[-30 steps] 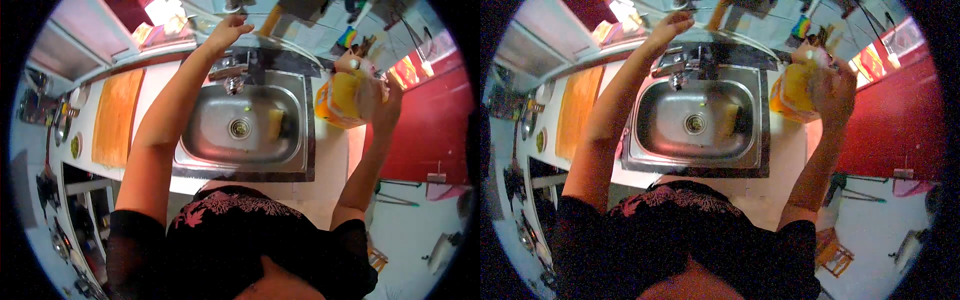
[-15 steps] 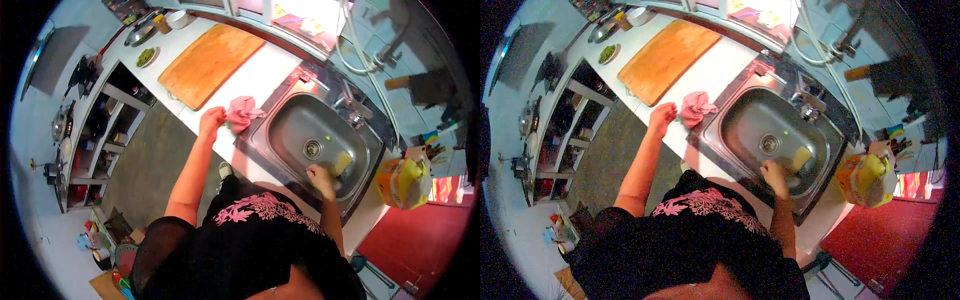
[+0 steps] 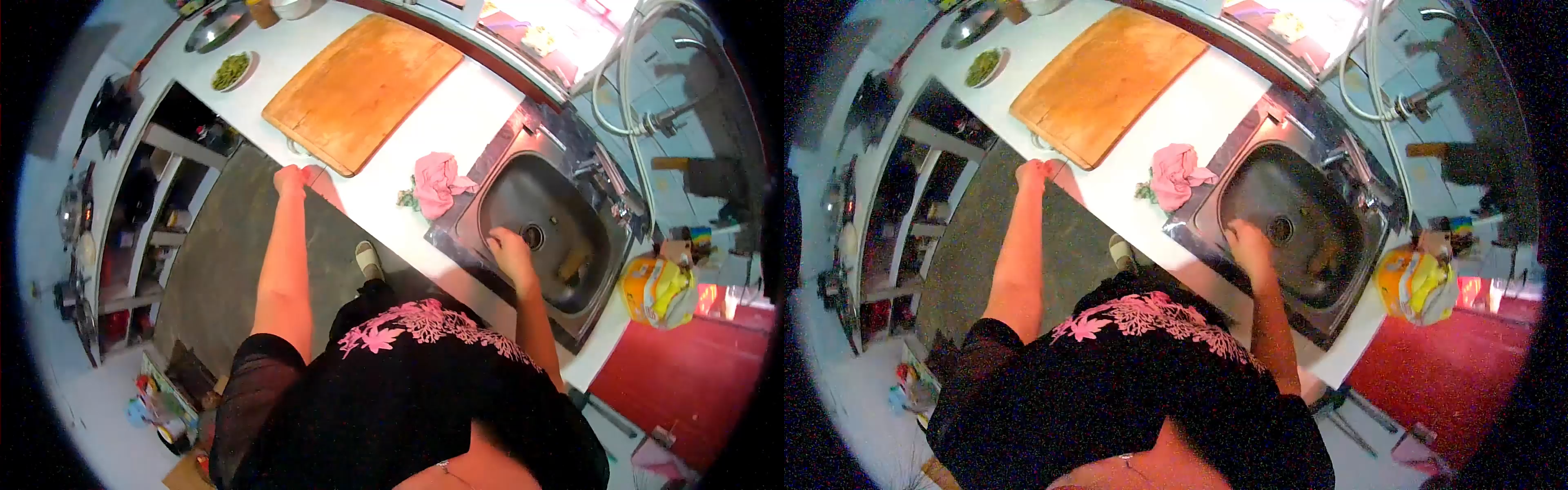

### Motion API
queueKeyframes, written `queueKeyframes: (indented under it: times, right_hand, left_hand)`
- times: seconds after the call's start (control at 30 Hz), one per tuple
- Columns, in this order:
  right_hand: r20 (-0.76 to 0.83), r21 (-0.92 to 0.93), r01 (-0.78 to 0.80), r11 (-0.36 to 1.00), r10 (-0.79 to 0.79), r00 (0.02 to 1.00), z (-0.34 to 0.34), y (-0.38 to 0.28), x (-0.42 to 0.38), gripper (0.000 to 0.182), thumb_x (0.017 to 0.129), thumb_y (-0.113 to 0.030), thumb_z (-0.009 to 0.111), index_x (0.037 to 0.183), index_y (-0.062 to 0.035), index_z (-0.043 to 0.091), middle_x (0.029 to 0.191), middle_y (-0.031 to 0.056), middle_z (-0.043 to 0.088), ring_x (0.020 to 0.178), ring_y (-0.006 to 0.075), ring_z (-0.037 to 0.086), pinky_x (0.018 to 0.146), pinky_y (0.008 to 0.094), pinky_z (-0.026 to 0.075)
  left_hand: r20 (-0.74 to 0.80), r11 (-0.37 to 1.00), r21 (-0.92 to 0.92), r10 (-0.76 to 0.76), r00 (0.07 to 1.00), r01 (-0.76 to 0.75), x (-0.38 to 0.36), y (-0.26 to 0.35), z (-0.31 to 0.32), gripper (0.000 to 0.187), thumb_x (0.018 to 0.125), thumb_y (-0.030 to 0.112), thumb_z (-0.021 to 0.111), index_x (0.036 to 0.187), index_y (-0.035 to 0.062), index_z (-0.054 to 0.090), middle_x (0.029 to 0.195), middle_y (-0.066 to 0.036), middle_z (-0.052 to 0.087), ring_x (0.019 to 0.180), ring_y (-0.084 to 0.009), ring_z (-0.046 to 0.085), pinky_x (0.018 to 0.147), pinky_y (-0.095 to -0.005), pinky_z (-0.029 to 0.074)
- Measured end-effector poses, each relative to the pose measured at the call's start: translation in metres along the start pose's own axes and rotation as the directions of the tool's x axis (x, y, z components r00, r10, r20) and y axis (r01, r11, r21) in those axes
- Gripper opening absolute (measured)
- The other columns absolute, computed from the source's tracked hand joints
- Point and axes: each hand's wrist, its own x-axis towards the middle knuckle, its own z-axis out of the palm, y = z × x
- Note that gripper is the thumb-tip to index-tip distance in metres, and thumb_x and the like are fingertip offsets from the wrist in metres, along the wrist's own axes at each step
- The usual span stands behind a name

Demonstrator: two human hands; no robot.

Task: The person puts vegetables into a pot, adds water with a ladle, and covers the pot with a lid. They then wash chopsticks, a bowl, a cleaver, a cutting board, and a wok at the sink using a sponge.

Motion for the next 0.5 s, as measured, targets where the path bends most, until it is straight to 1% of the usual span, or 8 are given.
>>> queueKeyframes:
  times: [0.07,0.1,0.17,0.2,0.3,0.37,0.47,0.5]
  right_hand:
    - [-0.024,0.021,-0.005,1.000,0.005,1.000,0.009,-0.025,0.010,0.018,0.079,-0.018,0.056,0.090,-0.0044,0.059,0.085,0.0159,0.061,0.081,0.0345,0.058,0.068,0.0397,0.046]
    - [-0.007,0.022,-0.040,0.999,0.040,0.999,0.013,-0.038,0.011,0.018,0.079,-0.018,0.056,0.090,-0.0047,0.059,0.085,0.0155,0.061,0.081,0.0343,0.058,0.068,0.0395,0.046]
    - [0.022,0.023,-0.086,0.996,0.086,0.996,0.019,-0.064,0.022,0.018,0.079,-0.018,0.056,0.092,-0.0053,0.060,0.086,0.0147,0.061,0.081,0.0339,0.058,0.068,0.0391,0.046]
    - [-0.067,0.114,-0.019,0.993,0.026,0.997,0.028,-0.073,0.023,0.018,0.079,-0.016,0.056,0.093,-0.0052,0.060,0.086,0.0152,0.061,0.079,0.0332,0.059,0.067,0.0375,0.047]
    - [-0.031,0.292,0.032,0.956,-0.024,0.999,0.039,-0.104,0.034,0.017,0.079,-0.013,0.056,0.092,-0.0046,0.061,0.085,0.0157,0.061,0.074,0.0307,0.060,0.064,0.0349,0.046]
    - [-0.032,0.339,0.043,0.940,-0.035,0.999,0.053,-0.118,0.045,0.016,0.078,-0.010,0.056,0.092,-0.0029,0.061,0.080,0.0142,0.062,0.068,0.0241,0.061,0.062,0.0316,0.046]
    - [-0.013,0.413,0.090,0.906,-0.092,0.996,0.068,-0.143,0.059,0.015,0.079,-0.009,0.057,0.091,-0.0014,0.061,0.077,0.0116,0.062,0.066,0.0183,0.060,0.060,0.0294,0.046]
    - [-0.001,0.421,0.112,0.900,-0.124,0.992,0.078,-0.148,0.066,0.014,0.080,-0.009,0.057,0.091,-0.0005,0.061,0.077,0.0107,0.061,0.066,0.0168,0.061,0.059,0.0288,0.046]
  left_hand:
    - [-0.035,0.997,0.066,-0.029,0.999,0.031,-0.004,0.022,0.021,0.019,0.075,0.008,0.055,0.075,-0.0107,0.050,0.069,-0.018,0.059,0.056,-0.0241,0.062,0.044,-0.0323,0.050]
    - [-0.050,0.955,0.294,0.056,0.997,-0.039,-0.018,0.033,0.032,0.022,0.075,0.009,0.056,0.075,-0.0116,0.050,0.069,-0.018,0.059,0.054,-0.0240,0.061,0.045,-0.0321,0.050]
    - [-0.029,0.716,0.678,0.252,0.967,-0.166,-0.030,0.050,0.046,0.027,0.074,0.012,0.057,0.077,-0.0135,0.049,0.069,-0.019,0.059,0.052,-0.0238,0.061,0.047,-0.0317,0.051]
    - [-0.078,0.791,0.604,0.179,0.981,-0.096,-0.006,0.037,0.048,0.027,0.073,0.014,0.056,0.074,-0.0129,0.051,0.066,-0.019,0.060,0.049,-0.0253,0.060,0.047,-0.0337,0.049]
    - [-0.121,0.885,0.464,0.043,0.992,0.019,-0.009,0.050,0.043,0.027,0.073,0.016,0.055,0.071,-0.0112,0.055,0.063,-0.019,0.060,0.052,-0.0259,0.060,0.047,-0.0356,0.047]
    - [-0.106,0.772,0.635,0.059,0.993,0.022,-0.012,0.065,0.040,0.025,0.073,0.019,0.055,0.072,-0.0050,0.061,0.064,-0.018,0.062,0.056,-0.0279,0.062,0.053,-0.0386,0.047]
    - [0.002,0.450,0.890,0.153,0.988,-0.072,0.017,0.060,0.030,0.023,0.072,0.019,0.053,0.082,0.0019,0.063,0.072,-0.016,0.064,0.061,-0.0299,0.063,0.062,-0.0405,0.049]
    - [0.026,0.427,0.901,0.129,0.991,-0.079,0.031,0.053,0.030,0.022,0.072,0.019,0.053,0.083,0.0021,0.063,0.073,-0.017,0.064,0.064,-0.0298,0.064,0.062,-0.0399,0.049]
